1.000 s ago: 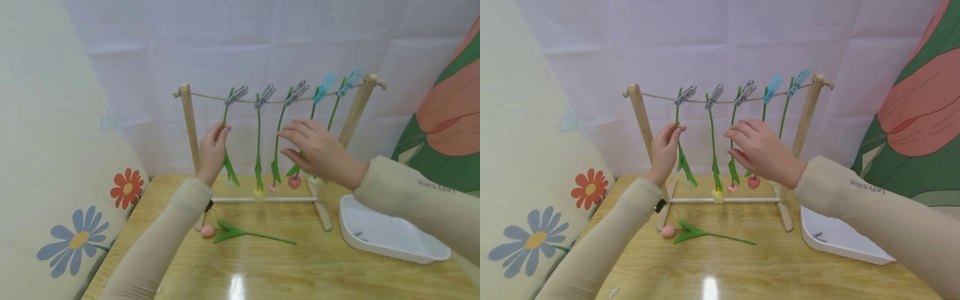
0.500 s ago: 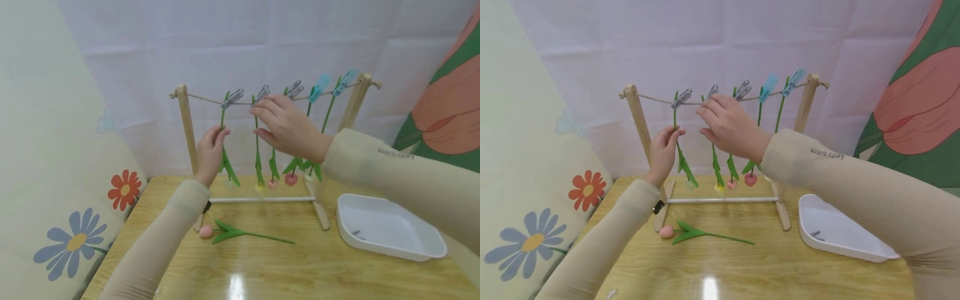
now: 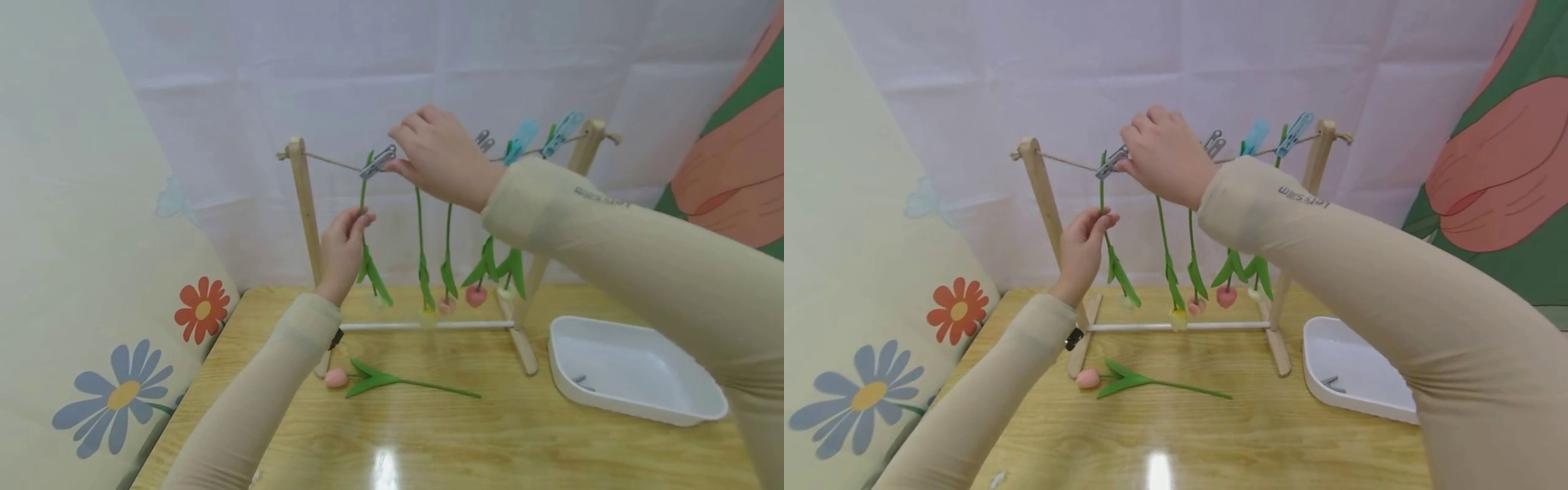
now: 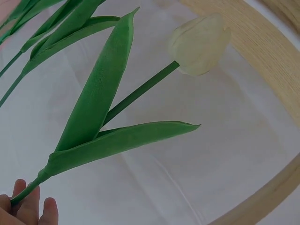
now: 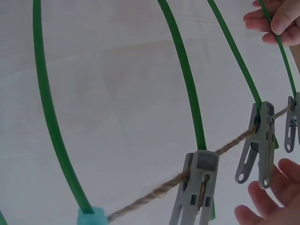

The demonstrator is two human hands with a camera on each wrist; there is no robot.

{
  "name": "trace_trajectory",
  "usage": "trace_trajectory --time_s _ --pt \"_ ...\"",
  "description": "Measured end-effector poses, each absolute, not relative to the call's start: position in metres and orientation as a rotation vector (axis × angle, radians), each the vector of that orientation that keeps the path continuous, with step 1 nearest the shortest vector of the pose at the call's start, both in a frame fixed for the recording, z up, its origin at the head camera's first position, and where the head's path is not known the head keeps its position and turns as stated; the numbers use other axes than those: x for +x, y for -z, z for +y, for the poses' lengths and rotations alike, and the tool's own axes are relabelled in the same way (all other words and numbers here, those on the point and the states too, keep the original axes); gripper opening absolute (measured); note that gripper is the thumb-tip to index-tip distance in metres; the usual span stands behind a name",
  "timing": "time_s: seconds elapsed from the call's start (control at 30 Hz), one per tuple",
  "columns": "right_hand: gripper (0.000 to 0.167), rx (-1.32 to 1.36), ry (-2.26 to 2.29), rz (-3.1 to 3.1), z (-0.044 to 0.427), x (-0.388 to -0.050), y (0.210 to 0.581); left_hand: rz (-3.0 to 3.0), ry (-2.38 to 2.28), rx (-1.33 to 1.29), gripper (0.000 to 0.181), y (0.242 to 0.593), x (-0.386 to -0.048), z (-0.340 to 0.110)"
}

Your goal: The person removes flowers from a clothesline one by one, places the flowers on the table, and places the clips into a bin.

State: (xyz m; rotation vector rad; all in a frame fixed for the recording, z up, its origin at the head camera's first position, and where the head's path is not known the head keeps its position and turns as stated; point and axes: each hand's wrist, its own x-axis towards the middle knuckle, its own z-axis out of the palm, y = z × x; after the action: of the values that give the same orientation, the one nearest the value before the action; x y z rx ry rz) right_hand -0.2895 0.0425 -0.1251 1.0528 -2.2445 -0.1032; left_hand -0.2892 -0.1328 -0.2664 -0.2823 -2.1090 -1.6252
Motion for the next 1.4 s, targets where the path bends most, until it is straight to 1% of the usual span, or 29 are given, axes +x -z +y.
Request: trace_trajectory --time_s 0.13,0.4,0.77,1.07,1.4 --pt "0.044 1.016 0.133 -2.384 0.037 -0.292 0.12 -2.105 1.636 -0.293 0.025 0.267 -0.289 -0.132" --pt "0.035 0.997 0.12 -2.497 0.035 -0.293 0.118 -2.088 1.64 -0.298 0.024 0.268 -0.289 -0.132" --pt "0.02 1.08 -0.07 -2.384 0.032 -0.292 0.122 -2.067 1.641 -0.295 0.023 0.268 -0.289 -0.135" --pt "0.017 1.104 -0.049 -2.28 0.03 -0.288 0.122 -2.052 1.658 -0.288 0.023 0.265 -0.285 -0.136" --pt "0.019 1.041 -0.155 -2.107 0.051 -0.285 0.124 -2.068 1.646 -0.276 0.021 0.272 -0.28 -0.141"
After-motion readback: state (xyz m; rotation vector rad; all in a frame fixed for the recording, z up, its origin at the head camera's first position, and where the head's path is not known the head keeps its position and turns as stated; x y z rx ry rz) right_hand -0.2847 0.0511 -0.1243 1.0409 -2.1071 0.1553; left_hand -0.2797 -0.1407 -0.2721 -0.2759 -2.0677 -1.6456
